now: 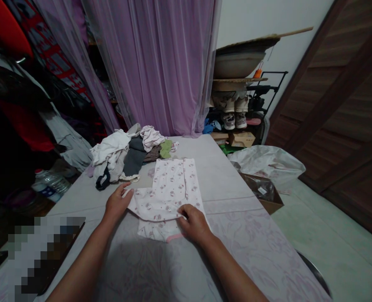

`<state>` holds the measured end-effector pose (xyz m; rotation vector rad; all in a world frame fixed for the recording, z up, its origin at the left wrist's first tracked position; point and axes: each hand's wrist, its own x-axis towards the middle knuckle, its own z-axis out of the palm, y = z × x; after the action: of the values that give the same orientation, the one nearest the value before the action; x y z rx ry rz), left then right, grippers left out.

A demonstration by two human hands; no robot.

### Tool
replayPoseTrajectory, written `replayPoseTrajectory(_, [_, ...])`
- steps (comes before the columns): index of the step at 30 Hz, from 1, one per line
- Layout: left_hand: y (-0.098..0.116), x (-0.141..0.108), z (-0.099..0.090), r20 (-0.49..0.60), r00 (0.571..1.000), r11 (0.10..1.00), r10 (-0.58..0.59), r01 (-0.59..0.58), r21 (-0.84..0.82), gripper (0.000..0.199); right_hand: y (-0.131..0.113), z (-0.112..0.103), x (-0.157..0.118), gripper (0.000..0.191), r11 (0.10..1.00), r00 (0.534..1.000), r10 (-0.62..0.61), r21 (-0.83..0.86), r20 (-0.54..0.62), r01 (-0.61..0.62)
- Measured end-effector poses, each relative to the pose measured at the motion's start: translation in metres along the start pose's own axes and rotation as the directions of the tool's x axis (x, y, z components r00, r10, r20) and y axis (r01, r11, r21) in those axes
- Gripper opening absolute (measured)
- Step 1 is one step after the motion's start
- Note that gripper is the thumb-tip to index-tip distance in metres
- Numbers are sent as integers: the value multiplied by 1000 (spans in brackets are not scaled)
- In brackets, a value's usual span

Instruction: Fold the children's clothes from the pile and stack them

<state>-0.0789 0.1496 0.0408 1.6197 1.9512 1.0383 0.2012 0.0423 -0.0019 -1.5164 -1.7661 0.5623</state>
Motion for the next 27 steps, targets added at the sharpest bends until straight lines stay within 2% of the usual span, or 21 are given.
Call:
replayPoseTrajectory(3, [-3, 0, 11, 35, 997, 984, -69, 74, -161, 45, 0, 0, -10, 25, 992, 992, -111, -51, 54, 113])
replayPoseTrajectory(7, [-20, -11, 13, 59, 965, 856, -255, 253, -451, 57, -4, 0, -27, 38, 938, 936, -292, -134, 194, 320])
replayPoseTrajectory(10, [-27, -18, 8, 20, 949, 794, -315, 275, -542, 61, -9, -1, -31, 42, 918, 920, -310, -175, 240, 355])
replayPoseTrajectory(12, [-28, -19, 7, -16, 941, 785, -339, 274, -555, 60, -12, -3, -29, 36, 927, 923, -294, -160, 249, 339])
replayPoseTrajectory(15, [-30, -18, 8, -69, 937, 807, -341, 254, -533, 59, -14, -8, -19, 26, 951, 946, -245, -137, 214, 277])
replayPoseTrajectory(18, [-36, -18, 10, -130, 949, 868, -289, 202, -453, 55, -9, -8, -11, 35, 948, 968, -172, -237, 185, 214])
replayPoseTrajectory(22, [-45, -18, 6, -182, 962, 965, -202, 164, -205, 46, 2, -1, -12, 52, 904, 952, -140, -357, 272, 234])
replayPoseTrajectory(27, [-46, -17, -3, -168, 974, 988, -155, 158, 3, 43, 3, -1, -14, 52, 898, 943, -132, -366, 305, 244])
